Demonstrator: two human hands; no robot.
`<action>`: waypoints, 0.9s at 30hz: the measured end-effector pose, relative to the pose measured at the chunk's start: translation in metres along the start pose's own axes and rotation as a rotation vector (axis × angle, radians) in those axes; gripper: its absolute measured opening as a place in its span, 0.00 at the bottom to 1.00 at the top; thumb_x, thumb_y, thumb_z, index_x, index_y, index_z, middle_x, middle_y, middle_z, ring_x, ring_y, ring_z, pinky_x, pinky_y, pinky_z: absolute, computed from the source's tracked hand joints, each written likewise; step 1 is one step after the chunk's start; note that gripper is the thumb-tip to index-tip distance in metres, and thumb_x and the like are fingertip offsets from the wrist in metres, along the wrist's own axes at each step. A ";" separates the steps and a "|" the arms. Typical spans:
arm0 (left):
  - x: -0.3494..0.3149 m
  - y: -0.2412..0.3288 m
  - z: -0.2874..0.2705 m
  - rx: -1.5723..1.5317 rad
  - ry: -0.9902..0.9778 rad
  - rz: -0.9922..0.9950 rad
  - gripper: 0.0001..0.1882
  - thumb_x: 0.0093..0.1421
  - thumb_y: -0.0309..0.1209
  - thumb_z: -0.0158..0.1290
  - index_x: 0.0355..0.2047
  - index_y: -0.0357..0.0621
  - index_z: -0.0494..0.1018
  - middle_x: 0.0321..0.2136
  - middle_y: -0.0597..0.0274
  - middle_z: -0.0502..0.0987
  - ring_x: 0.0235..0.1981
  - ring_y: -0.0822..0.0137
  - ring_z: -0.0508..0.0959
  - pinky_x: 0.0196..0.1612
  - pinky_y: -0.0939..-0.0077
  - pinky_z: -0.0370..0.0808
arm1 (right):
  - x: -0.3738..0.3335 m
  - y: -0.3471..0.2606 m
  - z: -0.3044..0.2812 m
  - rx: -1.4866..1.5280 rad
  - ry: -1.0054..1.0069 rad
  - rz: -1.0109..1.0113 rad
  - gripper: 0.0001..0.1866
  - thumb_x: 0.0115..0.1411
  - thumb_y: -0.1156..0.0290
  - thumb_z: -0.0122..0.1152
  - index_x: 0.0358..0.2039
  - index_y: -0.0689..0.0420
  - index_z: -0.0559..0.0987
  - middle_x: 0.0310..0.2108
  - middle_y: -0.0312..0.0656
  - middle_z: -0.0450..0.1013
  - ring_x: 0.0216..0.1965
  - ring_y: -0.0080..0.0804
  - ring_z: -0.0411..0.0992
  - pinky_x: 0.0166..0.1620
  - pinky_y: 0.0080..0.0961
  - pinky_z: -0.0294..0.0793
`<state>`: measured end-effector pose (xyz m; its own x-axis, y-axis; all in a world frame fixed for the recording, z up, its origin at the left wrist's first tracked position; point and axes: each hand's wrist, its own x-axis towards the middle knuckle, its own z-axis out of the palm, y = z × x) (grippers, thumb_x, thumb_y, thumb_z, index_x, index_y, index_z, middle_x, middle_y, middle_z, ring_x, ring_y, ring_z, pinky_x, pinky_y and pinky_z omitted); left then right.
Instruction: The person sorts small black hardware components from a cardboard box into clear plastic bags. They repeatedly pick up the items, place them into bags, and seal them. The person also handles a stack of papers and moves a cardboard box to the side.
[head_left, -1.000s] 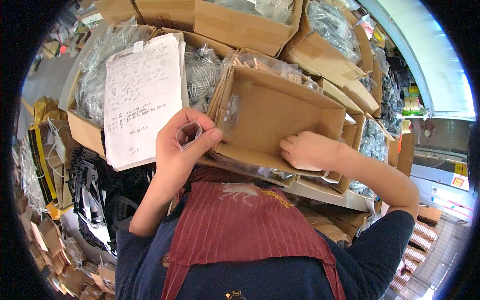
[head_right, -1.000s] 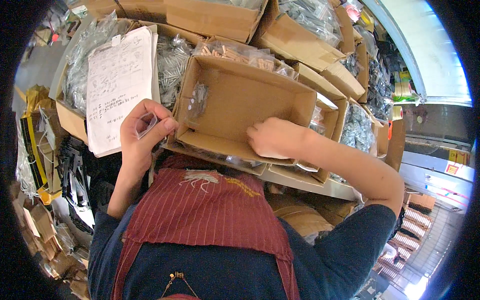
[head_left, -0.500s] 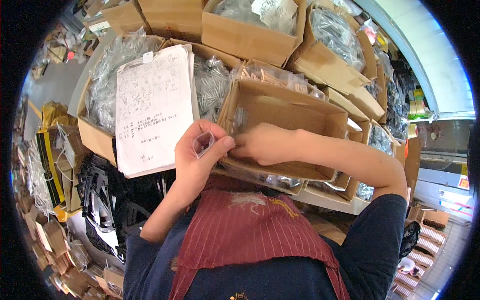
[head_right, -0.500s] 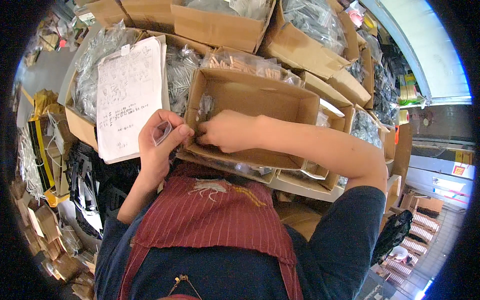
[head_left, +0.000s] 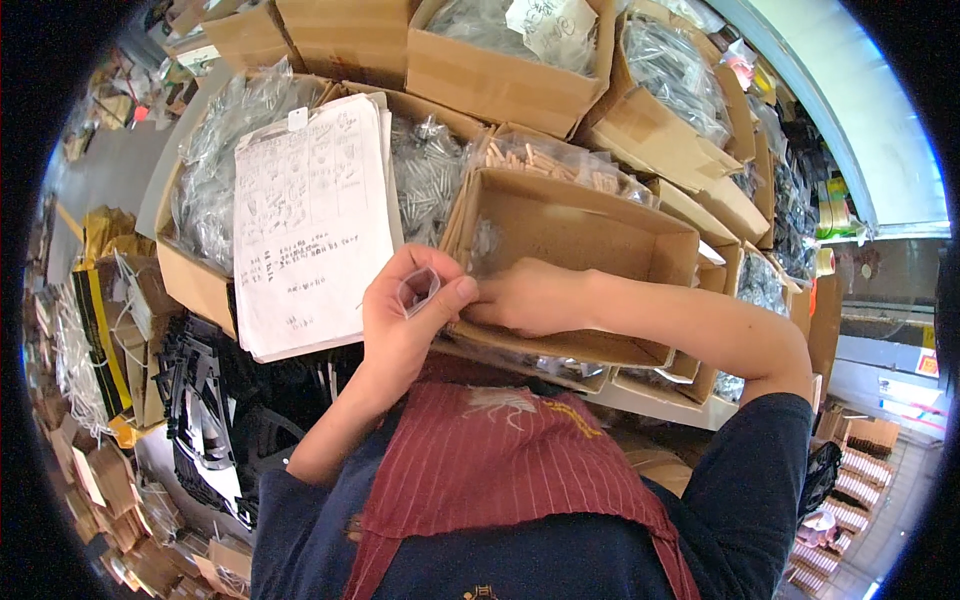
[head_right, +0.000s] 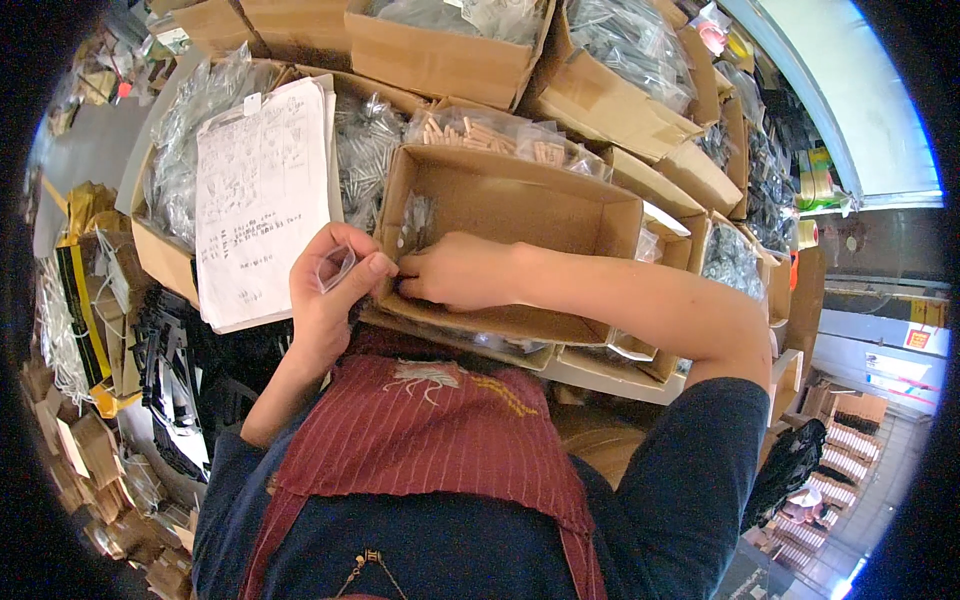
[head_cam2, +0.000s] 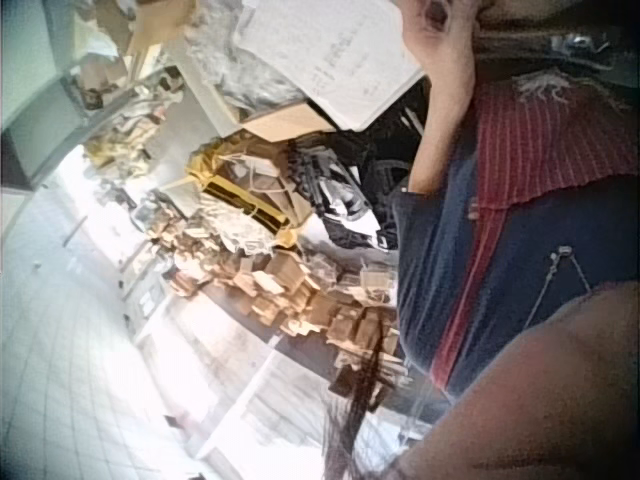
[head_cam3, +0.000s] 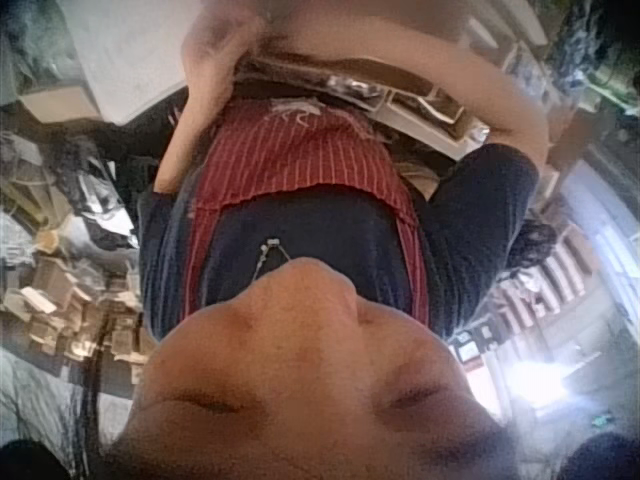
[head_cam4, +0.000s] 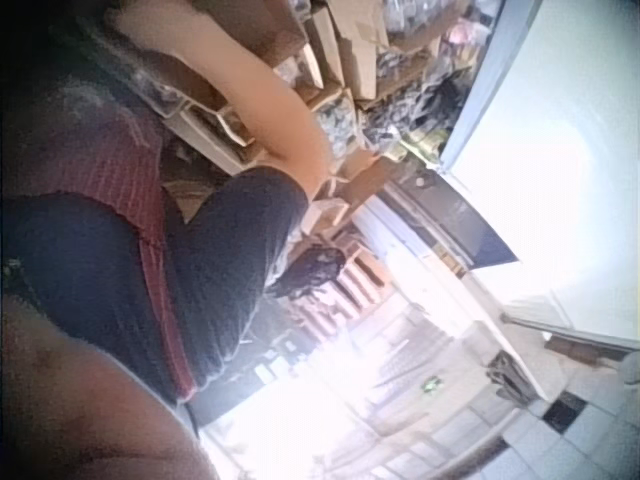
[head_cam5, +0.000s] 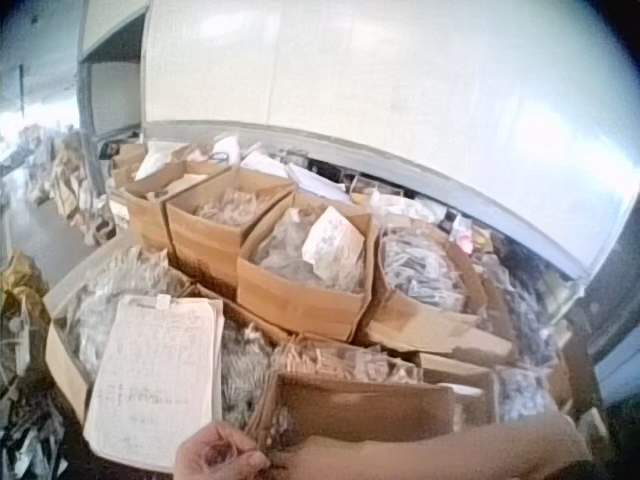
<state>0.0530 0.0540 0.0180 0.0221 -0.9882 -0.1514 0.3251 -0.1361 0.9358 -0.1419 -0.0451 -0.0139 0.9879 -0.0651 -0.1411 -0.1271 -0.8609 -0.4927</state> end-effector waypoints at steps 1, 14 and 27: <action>0.000 -0.001 0.000 0.003 -0.001 0.002 0.07 0.63 0.24 0.60 0.38 0.39 0.72 0.30 0.60 0.80 0.28 0.75 0.74 0.34 0.80 0.71 | 0.004 0.002 0.002 0.021 -0.020 0.022 0.13 0.55 0.70 0.59 0.41 0.58 0.78 0.39 0.49 0.74 0.36 0.52 0.78 0.36 0.47 0.80; -0.002 0.012 0.005 0.338 -0.105 0.112 0.09 0.60 0.24 0.64 0.37 0.40 0.74 0.29 0.68 0.78 0.31 0.80 0.73 0.36 0.83 0.70 | -0.025 -0.052 -0.100 0.198 0.648 0.111 0.11 0.55 0.83 0.66 0.39 0.59 0.84 0.37 0.41 0.76 0.35 0.37 0.77 0.37 0.29 0.76; 0.002 0.020 0.042 0.290 -0.306 0.335 0.17 0.59 0.25 0.64 0.48 0.38 0.76 0.35 0.59 0.80 0.36 0.71 0.78 0.41 0.73 0.76 | -0.040 -0.098 -0.128 0.060 0.641 -0.002 0.20 0.51 0.84 0.63 0.47 0.58 0.81 0.47 0.47 0.77 0.42 0.45 0.79 0.42 0.33 0.81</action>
<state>0.0201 0.0459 0.0501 -0.2102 -0.9502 0.2301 0.0725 0.2196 0.9729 -0.1576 -0.0226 0.1500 0.8429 -0.3687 0.3919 -0.1119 -0.8325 -0.5426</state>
